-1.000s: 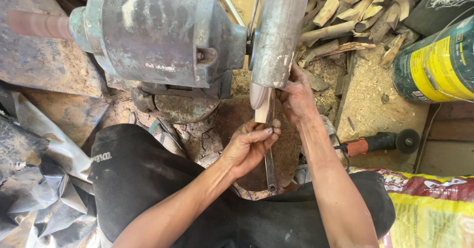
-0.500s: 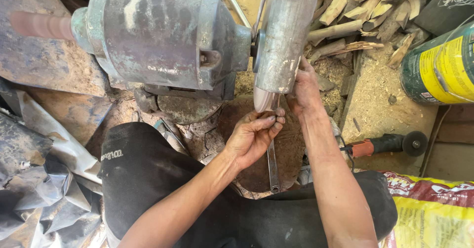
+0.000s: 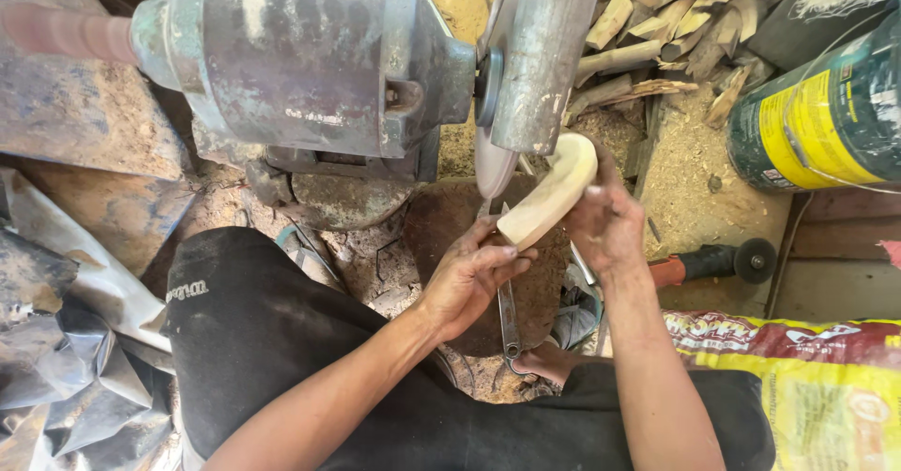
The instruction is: The person sits on the floor and uses a bench grinder to smooth and shape a curved wooden piece. They hold the wood with both hands, repeatedly pressing it against the spinning grinding wheel and rotating it to work different surfaces.
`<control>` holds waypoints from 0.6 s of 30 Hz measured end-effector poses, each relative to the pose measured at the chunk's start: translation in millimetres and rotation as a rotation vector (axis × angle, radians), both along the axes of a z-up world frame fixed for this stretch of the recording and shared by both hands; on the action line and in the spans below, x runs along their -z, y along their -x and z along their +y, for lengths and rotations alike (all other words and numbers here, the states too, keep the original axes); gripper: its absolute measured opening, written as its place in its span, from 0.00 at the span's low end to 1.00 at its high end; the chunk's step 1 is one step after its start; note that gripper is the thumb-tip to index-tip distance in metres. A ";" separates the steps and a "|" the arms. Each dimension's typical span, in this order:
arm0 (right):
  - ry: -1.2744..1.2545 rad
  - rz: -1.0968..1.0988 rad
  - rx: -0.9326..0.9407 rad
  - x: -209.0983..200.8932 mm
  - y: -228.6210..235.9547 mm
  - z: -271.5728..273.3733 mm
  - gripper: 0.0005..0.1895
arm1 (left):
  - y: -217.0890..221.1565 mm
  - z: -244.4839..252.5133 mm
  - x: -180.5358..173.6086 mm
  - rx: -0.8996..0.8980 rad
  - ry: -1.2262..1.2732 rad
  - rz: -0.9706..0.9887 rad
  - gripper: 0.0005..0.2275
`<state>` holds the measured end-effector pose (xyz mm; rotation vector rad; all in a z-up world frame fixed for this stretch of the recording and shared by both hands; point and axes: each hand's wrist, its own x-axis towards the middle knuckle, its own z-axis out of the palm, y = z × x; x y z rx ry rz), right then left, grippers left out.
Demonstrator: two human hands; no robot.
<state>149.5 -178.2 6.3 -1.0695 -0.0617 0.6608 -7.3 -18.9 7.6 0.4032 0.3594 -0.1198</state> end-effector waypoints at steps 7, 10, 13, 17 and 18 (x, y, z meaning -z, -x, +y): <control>0.134 -0.088 -0.146 -6.7 21.7 -39.4 0.37 | 17.6 0.5 18.0 -0.035 -0.449 0.074 0.26; 0.604 -0.501 -0.330 -24.2 31.4 -40.2 0.40 | 22.7 10.8 23.3 0.014 -0.689 0.117 0.27; 0.972 -0.801 -0.614 -37.0 54.0 -33.4 0.46 | 21.9 14.8 23.0 0.082 -0.910 0.148 0.29; 0.827 -0.449 -0.767 -36.6 69.6 -21.4 0.50 | 19.6 14.3 13.0 0.194 -0.854 0.110 0.30; 0.743 -0.375 -0.734 -35.2 70.5 -20.1 0.54 | 18.5 14.2 9.7 0.223 -0.798 0.101 0.31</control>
